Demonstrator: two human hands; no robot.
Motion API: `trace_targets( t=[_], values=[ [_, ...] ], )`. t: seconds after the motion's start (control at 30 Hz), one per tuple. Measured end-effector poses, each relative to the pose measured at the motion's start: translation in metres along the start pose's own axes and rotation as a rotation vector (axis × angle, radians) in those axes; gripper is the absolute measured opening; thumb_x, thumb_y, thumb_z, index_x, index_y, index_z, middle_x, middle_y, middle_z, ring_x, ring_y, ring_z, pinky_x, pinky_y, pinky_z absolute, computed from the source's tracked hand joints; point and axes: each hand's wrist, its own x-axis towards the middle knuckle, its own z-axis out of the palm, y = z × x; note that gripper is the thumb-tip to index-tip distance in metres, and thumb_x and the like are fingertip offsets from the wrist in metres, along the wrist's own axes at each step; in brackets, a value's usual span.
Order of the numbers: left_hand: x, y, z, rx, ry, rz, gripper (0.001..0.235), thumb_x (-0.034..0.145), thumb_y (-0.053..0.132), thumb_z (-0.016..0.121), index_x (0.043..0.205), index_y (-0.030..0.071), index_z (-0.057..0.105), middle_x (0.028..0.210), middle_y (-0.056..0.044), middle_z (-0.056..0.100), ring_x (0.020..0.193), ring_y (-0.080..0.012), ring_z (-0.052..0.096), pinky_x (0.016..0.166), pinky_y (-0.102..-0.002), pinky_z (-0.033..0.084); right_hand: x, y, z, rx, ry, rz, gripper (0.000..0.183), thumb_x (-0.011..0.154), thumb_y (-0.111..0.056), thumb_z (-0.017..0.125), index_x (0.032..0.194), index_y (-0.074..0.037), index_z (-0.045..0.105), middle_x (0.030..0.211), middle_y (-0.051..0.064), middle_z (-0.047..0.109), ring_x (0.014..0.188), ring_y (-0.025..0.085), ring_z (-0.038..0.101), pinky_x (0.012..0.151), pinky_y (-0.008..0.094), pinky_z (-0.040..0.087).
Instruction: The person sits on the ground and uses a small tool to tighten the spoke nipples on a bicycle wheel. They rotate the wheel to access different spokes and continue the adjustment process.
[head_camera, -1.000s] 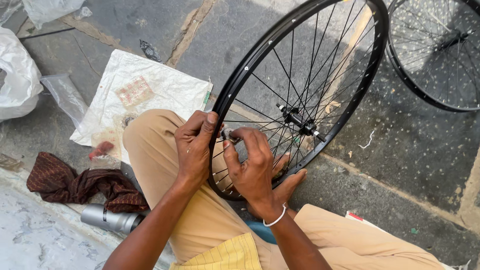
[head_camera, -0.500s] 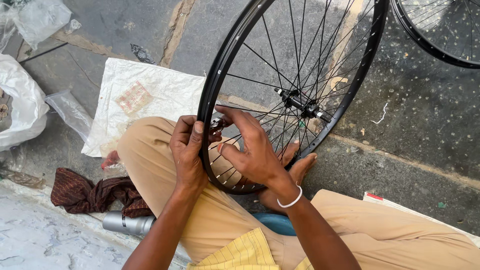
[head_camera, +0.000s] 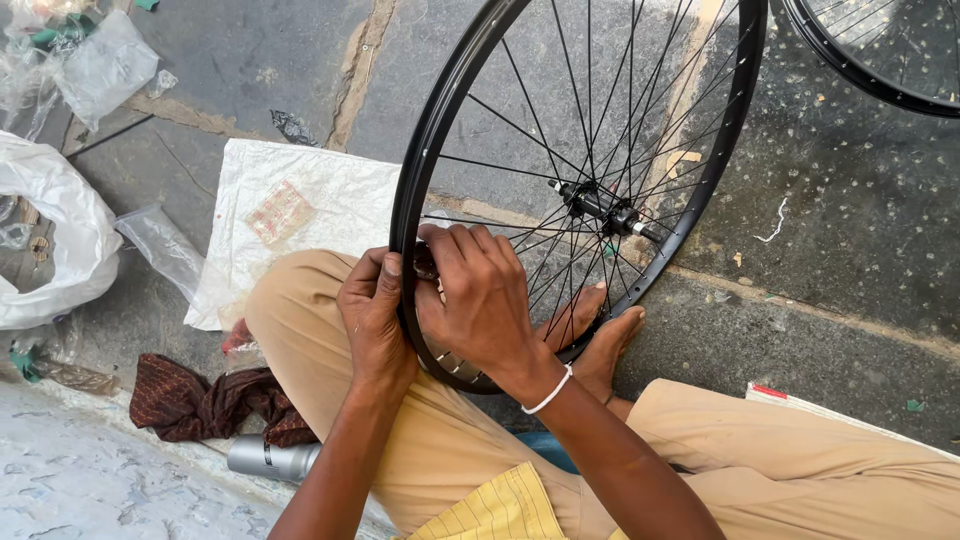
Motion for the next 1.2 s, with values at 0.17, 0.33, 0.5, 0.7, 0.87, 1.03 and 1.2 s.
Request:
trace_targets(
  t=[0.17, 0.33, 0.5, 0.7, 0.87, 1.03, 1.2],
  values=[
    [-0.002, -0.003, -0.005, 0.048, 0.007, 0.015, 0.03, 0.102, 0.026, 0.071, 0.111, -0.002, 0.069, 0.1, -0.005, 0.069, 0.086, -0.0101, 0.062, 0.079, -0.025, 0.053, -0.02, -0.003, -0.018, 0.121, 0.097, -0.153, 0.034, 0.089, -0.008, 0.065, 0.122, 0.003, 0.062, 0.114, 0.019, 0.069, 0.098, 0.031, 0.068, 0.091, 0.045, 0.053],
    [0.001, -0.004, -0.005, 0.016, 0.006, -0.032, 0.029, 0.099, 0.026, 0.073, 0.112, 0.002, 0.066, 0.099, -0.004, 0.07, 0.078, -0.0085, 0.057, 0.07, -0.023, 0.049, -0.008, -0.002, -0.007, 0.019, 0.091, -0.055, 0.029, 0.087, -0.007, 0.066, 0.114, 0.003, 0.063, 0.105, 0.017, 0.069, 0.095, 0.033, 0.068, 0.083, 0.044, 0.056],
    [0.0, 0.0, -0.001, -0.002, -0.003, -0.013, 0.031, 0.102, 0.026, 0.074, 0.11, -0.003, 0.067, 0.094, -0.006, 0.069, 0.081, -0.0102, 0.061, 0.074, -0.024, 0.051, -0.001, -0.001, -0.004, -0.013, 0.018, -0.037, 0.047, 0.077, -0.009, 0.069, 0.12, 0.009, 0.065, 0.099, 0.019, 0.069, 0.088, 0.035, 0.067, 0.079, 0.044, 0.055],
    [0.001, -0.002, -0.003, -0.004, 0.022, -0.001, 0.029, 0.099, 0.024, 0.074, 0.113, 0.0, 0.069, 0.095, -0.003, 0.068, 0.077, -0.0081, 0.06, 0.07, -0.022, 0.049, -0.022, 0.003, -0.012, 0.108, 0.11, -0.111, 0.028, 0.092, -0.011, 0.072, 0.117, -0.001, 0.063, 0.113, 0.019, 0.07, 0.101, 0.034, 0.071, 0.093, 0.043, 0.057],
    [0.001, -0.002, -0.003, -0.012, 0.019, -0.037, 0.024, 0.1, 0.025, 0.072, 0.108, 0.003, 0.068, 0.094, -0.003, 0.07, 0.077, -0.0068, 0.059, 0.067, -0.021, 0.048, -0.006, 0.003, -0.001, -0.018, 0.071, -0.021, 0.038, 0.084, -0.01, 0.071, 0.119, 0.003, 0.062, 0.106, 0.016, 0.071, 0.097, 0.034, 0.07, 0.088, 0.046, 0.056],
    [0.001, -0.001, -0.005, 0.011, -0.012, 0.012, 0.026, 0.102, 0.025, 0.072, 0.104, -0.001, 0.071, 0.091, -0.004, 0.07, 0.078, -0.0099, 0.063, 0.071, -0.023, 0.052, -0.01, 0.002, -0.003, 0.045, 0.01, -0.037, 0.051, 0.08, -0.01, 0.07, 0.127, 0.008, 0.062, 0.105, 0.019, 0.07, 0.095, 0.035, 0.067, 0.087, 0.045, 0.054],
    [0.002, -0.006, -0.008, -0.017, 0.028, -0.022, 0.025, 0.1, 0.025, 0.073, 0.109, 0.001, 0.069, 0.094, -0.002, 0.069, 0.08, -0.0089, 0.063, 0.072, -0.025, 0.055, -0.029, 0.01, -0.009, 0.108, 0.102, -0.098, 0.027, 0.096, -0.012, 0.07, 0.121, -0.004, 0.064, 0.118, 0.015, 0.071, 0.109, 0.031, 0.07, 0.1, 0.04, 0.053]
  ],
)
